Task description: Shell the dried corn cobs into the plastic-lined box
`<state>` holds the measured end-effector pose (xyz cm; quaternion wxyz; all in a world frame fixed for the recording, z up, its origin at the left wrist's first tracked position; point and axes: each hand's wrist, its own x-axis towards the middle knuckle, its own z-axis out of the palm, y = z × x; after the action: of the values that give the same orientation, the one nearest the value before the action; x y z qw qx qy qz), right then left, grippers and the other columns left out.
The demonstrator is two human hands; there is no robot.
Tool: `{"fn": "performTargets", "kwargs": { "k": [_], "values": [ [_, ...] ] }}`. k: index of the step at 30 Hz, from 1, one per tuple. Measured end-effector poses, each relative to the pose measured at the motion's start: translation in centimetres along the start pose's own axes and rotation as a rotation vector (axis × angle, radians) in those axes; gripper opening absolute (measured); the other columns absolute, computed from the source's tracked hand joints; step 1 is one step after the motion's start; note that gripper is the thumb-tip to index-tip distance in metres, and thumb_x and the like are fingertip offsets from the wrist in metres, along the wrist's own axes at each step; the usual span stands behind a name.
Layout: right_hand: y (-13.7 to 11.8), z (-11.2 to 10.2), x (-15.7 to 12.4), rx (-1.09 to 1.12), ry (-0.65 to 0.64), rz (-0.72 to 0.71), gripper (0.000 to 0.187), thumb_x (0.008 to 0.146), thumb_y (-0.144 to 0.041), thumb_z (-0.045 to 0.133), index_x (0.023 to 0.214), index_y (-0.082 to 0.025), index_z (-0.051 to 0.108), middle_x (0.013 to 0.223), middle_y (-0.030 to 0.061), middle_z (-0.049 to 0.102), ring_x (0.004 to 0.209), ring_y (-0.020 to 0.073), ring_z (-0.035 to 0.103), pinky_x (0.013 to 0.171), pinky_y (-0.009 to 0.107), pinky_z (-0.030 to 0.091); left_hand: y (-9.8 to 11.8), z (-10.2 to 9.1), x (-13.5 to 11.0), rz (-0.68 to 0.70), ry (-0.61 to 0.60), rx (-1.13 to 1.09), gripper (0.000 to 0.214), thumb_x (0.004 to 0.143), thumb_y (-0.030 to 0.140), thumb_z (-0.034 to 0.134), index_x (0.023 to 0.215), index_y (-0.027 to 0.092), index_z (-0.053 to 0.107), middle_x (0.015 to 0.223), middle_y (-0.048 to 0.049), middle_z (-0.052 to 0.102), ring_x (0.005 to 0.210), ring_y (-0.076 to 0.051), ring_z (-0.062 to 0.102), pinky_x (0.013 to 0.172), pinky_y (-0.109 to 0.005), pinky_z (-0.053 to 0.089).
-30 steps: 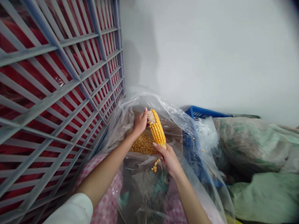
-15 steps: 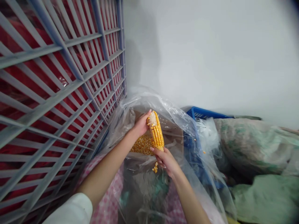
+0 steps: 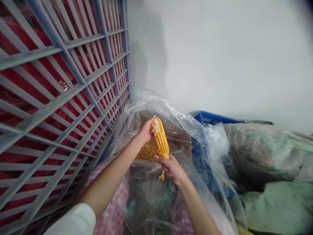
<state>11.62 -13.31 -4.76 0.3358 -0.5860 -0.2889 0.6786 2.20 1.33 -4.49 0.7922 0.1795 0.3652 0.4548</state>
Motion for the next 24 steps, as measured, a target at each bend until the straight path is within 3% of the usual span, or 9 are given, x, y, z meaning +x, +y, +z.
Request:
{"fn": "performTargets", "kwargs": {
  "k": [2, 6, 11, 14, 20, 24],
  "values": [
    [0.0, 0.0, 0.0, 0.005, 0.002, 0.019, 0.034, 0.064, -0.041, 0.064, 0.067, -0.02, 0.038, 0.04, -0.0114, 0.029, 0.033, 0.0016, 0.017, 0.031, 0.017, 0.008, -0.2, -0.1, -0.1, 0.042, -0.022, 0.015, 0.017, 0.065, 0.025, 0.064, 0.074, 0.016, 0.052, 0.061, 0.0048, 0.053, 0.051, -0.006, 0.051, 0.053, -0.019, 0.04],
    [0.3, -0.1, 0.2, 0.029, -0.017, 0.033, 0.035, 0.064, -0.042, 0.064, 0.065, -0.019, 0.038, 0.039, -0.0113, 0.03, 0.032, 0.0015, 0.017, 0.031, 0.017, 0.007, -0.2, 0.0, -0.6, 0.089, -0.048, 0.07, 0.032, 0.056, 0.016, 0.071, 0.082, 0.02, 0.051, 0.067, 0.0054, 0.054, 0.055, -0.007, 0.052, 0.051, -0.018, 0.039],
    [0.2, -0.4, 0.1, 0.107, -0.052, 0.001, 0.036, 0.064, -0.042, 0.065, 0.061, -0.019, 0.036, 0.036, -0.0119, 0.03, 0.029, 0.0008, 0.016, 0.03, 0.017, 0.008, 0.7, 0.3, -1.0, -0.032, -0.166, -0.009, 0.031, 0.071, 0.042, 0.057, 0.089, 0.017, 0.054, 0.076, -0.0013, 0.056, 0.061, -0.01, 0.054, 0.057, -0.022, 0.043],
    [-0.1, -0.3, -0.1, 0.162, -0.087, -0.009, 0.039, 0.065, -0.043, 0.064, 0.056, -0.019, 0.034, 0.034, -0.0118, 0.028, 0.027, 0.0004, 0.015, 0.029, 0.017, 0.008, 0.5, 0.4, -1.2, 0.042, -0.222, 0.039, 0.031, 0.075, 0.037, 0.053, 0.101, 0.02, 0.051, 0.084, -0.002, 0.057, 0.067, -0.011, 0.055, 0.062, -0.023, 0.045],
    [-0.3, 0.3, -0.3, 0.235, -0.155, 0.01, 0.041, 0.065, -0.04, 0.063, 0.05, -0.018, 0.032, 0.033, -0.011, 0.029, 0.026, -0.0005, 0.014, 0.029, 0.017, 0.007, -1.2, 0.5, -1.4, 0.27, -0.126, 0.332, 0.055, 0.063, 0.03, 0.068, 0.112, 0.031, 0.043, 0.086, 0.0021, 0.057, 0.069, -0.011, 0.055, 0.062, -0.021, 0.043],
    [-0.3, 0.3, -0.1, 0.228, -0.142, 0.01, 0.041, 0.064, -0.041, 0.064, 0.051, -0.018, 0.032, 0.033, -0.0117, 0.028, 0.026, -0.0006, 0.014, 0.029, 0.017, 0.008, -1.1, 0.4, -0.8, 0.229, -0.096, 0.261, 0.044, 0.068, 0.049, 0.059, 0.104, 0.026, 0.052, 0.085, -0.0006, 0.058, 0.071, -0.013, 0.055, 0.064, -0.022, 0.044]
  ]
}}
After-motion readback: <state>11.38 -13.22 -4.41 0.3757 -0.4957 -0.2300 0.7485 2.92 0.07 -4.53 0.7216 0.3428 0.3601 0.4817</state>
